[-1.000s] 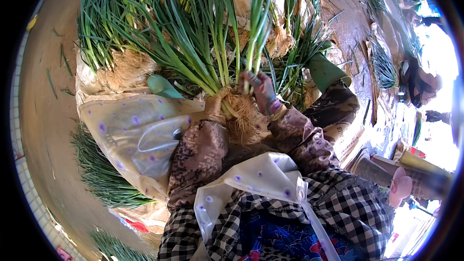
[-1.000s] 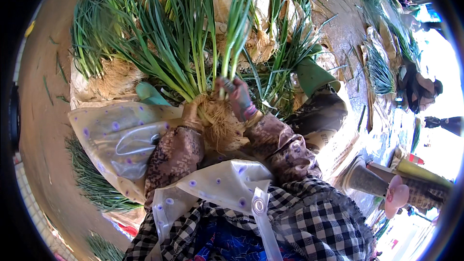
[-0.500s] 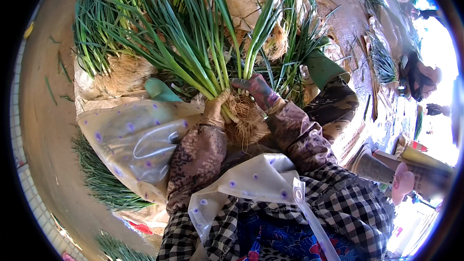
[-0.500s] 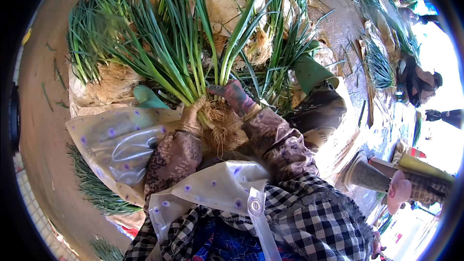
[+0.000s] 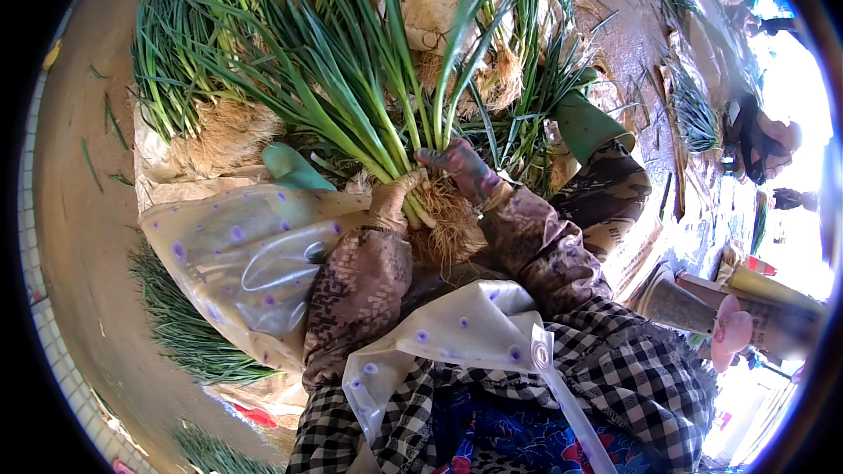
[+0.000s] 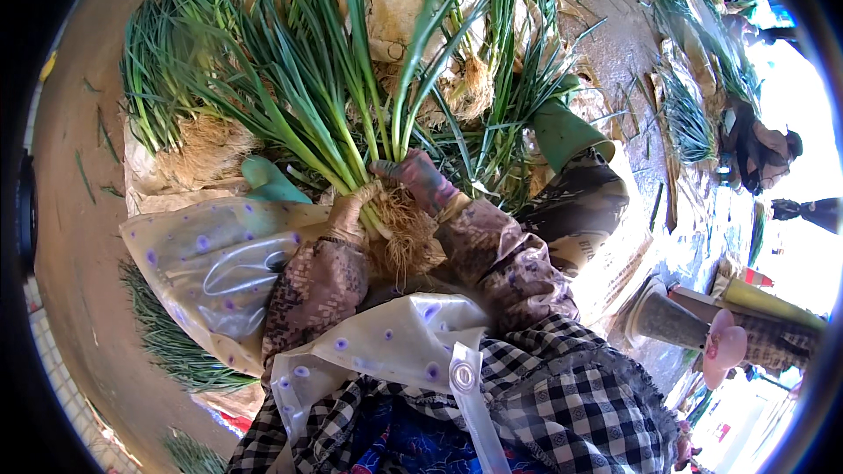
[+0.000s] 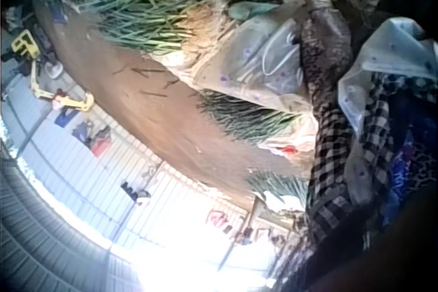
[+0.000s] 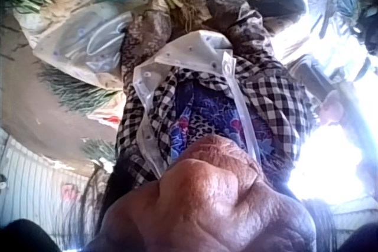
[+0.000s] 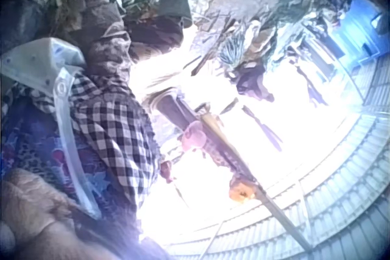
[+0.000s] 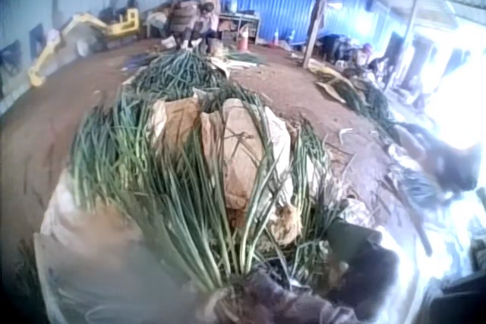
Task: The person sorts and cleans bunches of green onions by hand while sitting on the floor.
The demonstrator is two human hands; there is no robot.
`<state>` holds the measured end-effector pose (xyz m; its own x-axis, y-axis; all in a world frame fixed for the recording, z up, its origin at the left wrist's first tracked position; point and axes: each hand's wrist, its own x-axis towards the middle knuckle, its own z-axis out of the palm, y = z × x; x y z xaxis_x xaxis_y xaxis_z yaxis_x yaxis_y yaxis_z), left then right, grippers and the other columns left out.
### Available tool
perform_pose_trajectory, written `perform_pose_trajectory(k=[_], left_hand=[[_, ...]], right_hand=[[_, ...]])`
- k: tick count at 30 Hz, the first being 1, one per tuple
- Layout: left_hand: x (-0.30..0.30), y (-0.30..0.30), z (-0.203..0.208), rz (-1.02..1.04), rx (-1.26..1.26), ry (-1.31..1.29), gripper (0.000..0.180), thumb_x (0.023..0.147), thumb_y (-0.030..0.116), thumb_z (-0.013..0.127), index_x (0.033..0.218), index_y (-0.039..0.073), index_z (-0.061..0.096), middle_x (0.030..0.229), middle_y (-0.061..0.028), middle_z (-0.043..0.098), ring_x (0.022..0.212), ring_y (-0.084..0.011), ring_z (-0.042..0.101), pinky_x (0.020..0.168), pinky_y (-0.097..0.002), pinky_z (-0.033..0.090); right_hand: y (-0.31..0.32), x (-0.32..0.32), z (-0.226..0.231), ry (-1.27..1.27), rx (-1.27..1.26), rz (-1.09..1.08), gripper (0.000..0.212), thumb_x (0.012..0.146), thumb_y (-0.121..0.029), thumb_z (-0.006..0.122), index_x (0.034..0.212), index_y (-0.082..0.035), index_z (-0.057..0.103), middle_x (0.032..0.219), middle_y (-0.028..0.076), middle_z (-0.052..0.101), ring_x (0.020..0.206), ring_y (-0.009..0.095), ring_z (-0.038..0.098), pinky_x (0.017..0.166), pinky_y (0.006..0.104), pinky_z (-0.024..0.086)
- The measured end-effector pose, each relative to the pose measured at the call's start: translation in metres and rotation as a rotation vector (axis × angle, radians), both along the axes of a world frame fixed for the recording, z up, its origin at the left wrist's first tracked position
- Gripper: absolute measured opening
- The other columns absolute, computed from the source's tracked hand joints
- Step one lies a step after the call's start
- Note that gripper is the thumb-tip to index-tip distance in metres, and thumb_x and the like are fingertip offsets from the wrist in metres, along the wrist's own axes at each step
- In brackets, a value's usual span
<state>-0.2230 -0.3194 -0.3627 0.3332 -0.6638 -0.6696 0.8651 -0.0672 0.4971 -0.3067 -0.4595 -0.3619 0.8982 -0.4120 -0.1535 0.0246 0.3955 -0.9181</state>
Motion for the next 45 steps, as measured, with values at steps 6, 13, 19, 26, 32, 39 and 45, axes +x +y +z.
perform_pose_trajectory(k=[6, 13, 19, 26, 32, 39, 45], left_hand=[[0.004, 0.007, 0.01, 0.155, -0.042, -0.19, 0.022, 0.076, 0.018, 0.065, 0.092, 0.003, 0.059, 0.09, -0.0131, 0.06, 0.06, -0.0209, 0.061, 0.042, -0.0278, 0.051], [0.038, 0.029, 0.056, 0.236, -0.197, -0.119, 0.027, 0.081, 0.027, 0.06, 0.096, 0.004, 0.06, 0.081, -0.008, 0.061, 0.064, -0.0167, 0.06, 0.048, -0.0275, 0.052], [0.016, 0.017, 0.055, 0.173, -0.335, 0.09, 0.025, 0.079, 0.007, 0.057, 0.102, 0.001, 0.052, 0.095, -0.0142, 0.062, 0.072, -0.0188, 0.061, 0.053, -0.0312, 0.056], [-0.004, 0.02, 0.011, 0.035, -0.341, 0.069, 0.034, 0.077, 0.023, 0.065, 0.105, 0.007, 0.052, 0.088, -0.0056, 0.058, 0.067, -0.0186, 0.058, 0.054, -0.0321, 0.051], [-0.018, 0.014, 0.015, -0.034, -0.062, -0.021, 0.018, 0.077, 0.011, 0.063, 0.094, 0.004, 0.058, 0.072, -0.0058, 0.061, 0.041, -0.0184, 0.053, 0.035, -0.0239, 0.04], [-0.017, 0.015, 0.0, -0.121, 0.01, -0.109, 0.021, 0.074, 0.005, 0.065, 0.092, -0.003, 0.057, 0.067, -0.0087, 0.062, 0.04, -0.018, 0.055, 0.027, -0.0239, 0.033], [-0.017, 0.008, -0.002, -0.069, -0.107, -0.082, 0.019, 0.077, 0.009, 0.062, 0.092, 0.0, 0.057, 0.066, -0.0077, 0.061, 0.039, -0.0157, 0.052, 0.028, -0.0224, 0.032]], right_hand=[[-0.023, 0.001, -0.036, -0.473, 0.081, -0.111, 0.044, 0.073, -0.02, 0.063, 0.1, 0.012, 0.051, 0.099, 0.024, 0.057, 0.084, 0.029, 0.058, 0.084, 0.0424, 0.042], [-0.083, -0.019, 0.0, 0.152, 0.102, -0.282, 0.045, 0.074, -0.016, 0.065, 0.108, 0.007, 0.046, 0.079, 0.007, 0.054, 0.065, 0.015, 0.053, 0.061, 0.0269, 0.047], [-0.027, 0.021, 0.071, -0.117, 0.326, 0.162, 0.043, 0.077, -0.026, 0.067, 0.108, 0.0, 0.053, 0.078, 0.004, 0.054, 0.063, 0.012, 0.05, 0.054, 0.0232, 0.042], [-0.007, 0.038, 0.029, 0.216, -0.404, 0.218, 0.051, 0.079, -0.035, 0.064, 0.112, 0.002, 0.052, 0.1, 0.014, 0.06, 0.092, 0.018, 0.056, 0.079, 0.0297, 0.045], [-0.007, 0.029, -0.005, 0.463, -1.164, -0.26, 0.065, 0.07, -0.045, 0.068, 0.113, -0.002, 0.047, 0.094, 0.014, 0.054, 0.078, 0.024, 0.056, 0.06, 0.0334, 0.047], [0.005, 0.058, 0.068, 0.28, -1.301, -0.398, 0.046, 0.069, -0.028, 0.072, 0.106, -0.007, 0.055, 0.091, 0.01, 0.06, 0.075, 0.023, 0.06, 0.065, 0.0297, 0.048], [-0.012, 0.096, 0.03, 0.506, -0.621, 0.121, 0.035, 0.07, -0.029, 0.07, 0.09, -0.002, 0.061, 0.076, 0.011, 0.062, 0.067, 0.023, 0.058, 0.064, 0.0338, 0.046]])
